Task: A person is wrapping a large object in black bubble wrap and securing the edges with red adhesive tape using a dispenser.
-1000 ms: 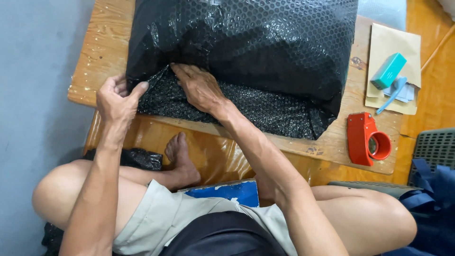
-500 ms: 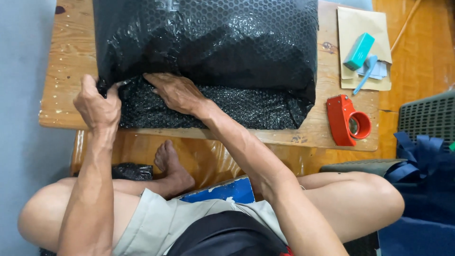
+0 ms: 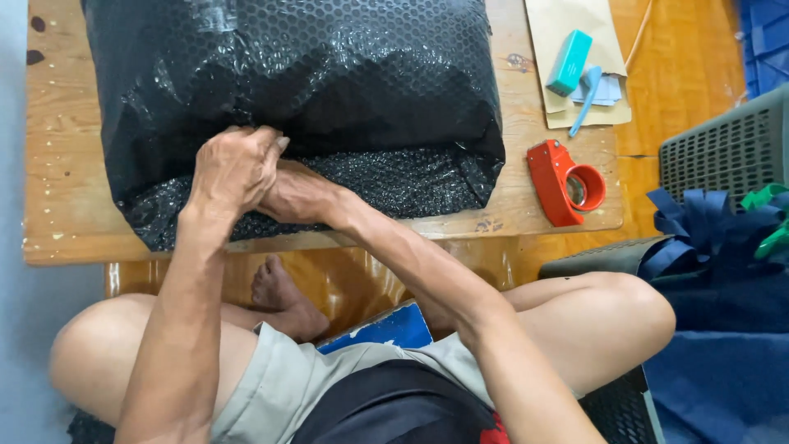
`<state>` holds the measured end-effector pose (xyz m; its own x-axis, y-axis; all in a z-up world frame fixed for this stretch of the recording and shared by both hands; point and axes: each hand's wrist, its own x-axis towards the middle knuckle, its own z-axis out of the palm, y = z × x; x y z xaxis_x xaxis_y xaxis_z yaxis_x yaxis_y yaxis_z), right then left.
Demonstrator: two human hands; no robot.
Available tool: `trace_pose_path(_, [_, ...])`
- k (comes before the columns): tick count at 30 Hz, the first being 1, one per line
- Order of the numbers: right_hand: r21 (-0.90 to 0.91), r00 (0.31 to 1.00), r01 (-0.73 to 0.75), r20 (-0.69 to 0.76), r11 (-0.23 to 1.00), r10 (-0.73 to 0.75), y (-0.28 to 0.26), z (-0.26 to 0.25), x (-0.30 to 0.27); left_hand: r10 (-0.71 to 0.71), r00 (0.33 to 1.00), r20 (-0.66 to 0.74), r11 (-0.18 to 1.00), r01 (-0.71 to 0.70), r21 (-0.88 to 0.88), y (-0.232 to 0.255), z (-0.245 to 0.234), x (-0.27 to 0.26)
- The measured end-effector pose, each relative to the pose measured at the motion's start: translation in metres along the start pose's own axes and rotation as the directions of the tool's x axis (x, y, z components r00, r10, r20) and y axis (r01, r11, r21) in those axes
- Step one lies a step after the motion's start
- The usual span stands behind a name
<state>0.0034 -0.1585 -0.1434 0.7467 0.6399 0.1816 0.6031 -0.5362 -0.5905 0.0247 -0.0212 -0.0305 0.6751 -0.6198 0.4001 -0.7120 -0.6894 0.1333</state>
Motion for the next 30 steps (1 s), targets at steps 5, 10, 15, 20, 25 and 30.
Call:
trace_pose_path(5, [-0.487, 0.868, 0.142, -0.358, 0.862, -0.345, -0.085, -0.097, -0.101, -0.058, 0.980, 0.190, 0.998, 0.061, -0.011, 0.008, -0.014, 0.004])
trace_pose_path(10, [-0.618, 0.926, -0.044, -0.320, 0.785, -0.200, -0.067, -0.120, -0.195, -0.078, 0.972, 0.222, 0.995, 0.063, 0.073, 0.008, 0.003, -0.001])
trace_pose_path(15, [-0.668, 0.925, -0.095, -0.333, 0.738, -0.183, -0.057, -0.127, -0.211, -0.098, 0.959, 0.266, 0.988, 0.061, 0.141, 0.012, 0.006, 0.002])
trace_pose_path(20, [-0.628, 0.920, -0.098, -0.352, 0.772, -0.170, -0.065, -0.135, -0.202, -0.117, 0.938, 0.325, 0.980, 0.056, 0.191, 0.018, 0.014, 0.004])
trace_pose_path(25, [-0.571, 0.948, -0.092, -0.301, 0.816, -0.103, -0.078, -0.160, -0.202, -0.157, 0.939, 0.307, 0.966, 0.082, 0.244, 0.042, 0.012, 0.007])
trace_pose_path(30, [-0.616, 0.937, -0.023, -0.288, 0.787, -0.198, -0.089, -0.188, -0.188, -0.226, 0.884, 0.410, 0.965, 0.144, 0.222, 0.072, -0.013, 0.021])
